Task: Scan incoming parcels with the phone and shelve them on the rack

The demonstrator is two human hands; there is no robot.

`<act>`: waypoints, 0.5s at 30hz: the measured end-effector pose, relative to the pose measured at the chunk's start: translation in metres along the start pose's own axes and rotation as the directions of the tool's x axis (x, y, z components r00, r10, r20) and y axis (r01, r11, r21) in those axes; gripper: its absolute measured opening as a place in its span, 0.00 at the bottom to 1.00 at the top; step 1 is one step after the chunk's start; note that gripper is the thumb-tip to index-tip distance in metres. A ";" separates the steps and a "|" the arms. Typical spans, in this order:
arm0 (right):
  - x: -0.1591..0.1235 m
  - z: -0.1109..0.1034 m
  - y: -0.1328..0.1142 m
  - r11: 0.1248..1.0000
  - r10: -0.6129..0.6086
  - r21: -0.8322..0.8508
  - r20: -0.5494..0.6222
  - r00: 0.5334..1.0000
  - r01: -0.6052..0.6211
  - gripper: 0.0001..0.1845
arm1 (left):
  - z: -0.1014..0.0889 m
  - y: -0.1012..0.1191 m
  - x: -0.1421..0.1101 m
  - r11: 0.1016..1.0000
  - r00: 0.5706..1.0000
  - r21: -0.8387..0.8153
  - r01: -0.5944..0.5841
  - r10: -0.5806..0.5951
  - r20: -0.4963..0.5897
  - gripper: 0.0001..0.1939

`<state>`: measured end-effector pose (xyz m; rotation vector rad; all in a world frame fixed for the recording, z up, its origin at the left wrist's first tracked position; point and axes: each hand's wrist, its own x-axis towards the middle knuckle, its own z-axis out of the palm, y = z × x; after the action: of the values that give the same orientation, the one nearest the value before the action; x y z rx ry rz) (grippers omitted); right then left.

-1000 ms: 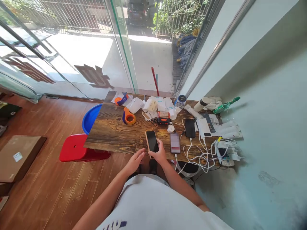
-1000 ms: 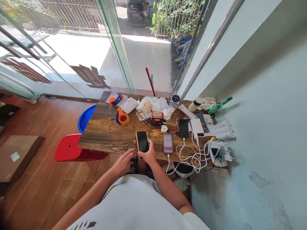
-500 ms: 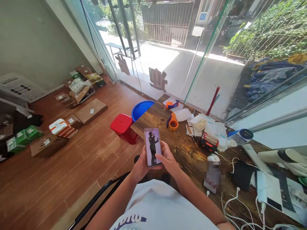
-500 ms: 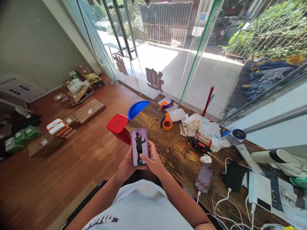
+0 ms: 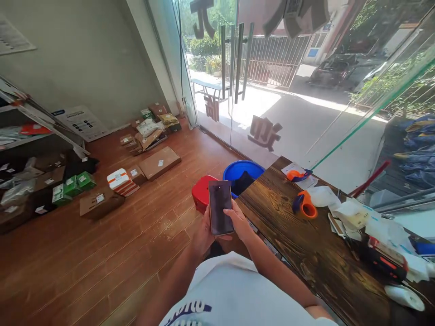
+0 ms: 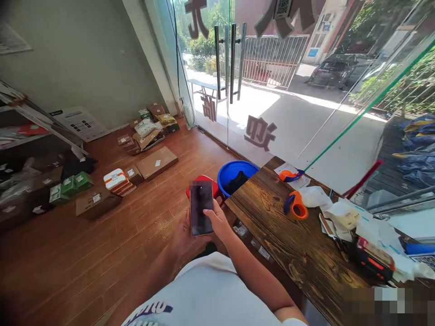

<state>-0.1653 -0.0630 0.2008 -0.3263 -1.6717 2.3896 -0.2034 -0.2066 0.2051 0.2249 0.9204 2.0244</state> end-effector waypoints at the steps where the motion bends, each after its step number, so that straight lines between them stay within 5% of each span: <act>1: 0.012 0.018 0.006 1.000 -0.013 -0.011 -0.004 1.000 0.013 0.25 | -0.012 0.016 -0.002 1.000 1.000 0.010 -0.016 0.016 -0.002 0.32; 10: 0.092 0.155 0.052 0.987 0.012 -0.157 0.214 0.977 0.023 0.20 | -0.110 0.110 -0.043 0.976 0.966 -0.073 -0.203 0.188 -0.177 0.33; 15: 0.129 0.219 0.069 0.980 0.158 -0.185 0.480 0.863 -0.077 0.25 | -0.165 0.142 -0.073 0.930 0.906 -0.131 -0.345 0.293 -0.304 0.32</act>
<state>-0.3566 -0.2445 0.2007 0.1917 -2.1185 2.5859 -0.3290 -0.3986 0.1984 -0.0170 0.9059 2.4797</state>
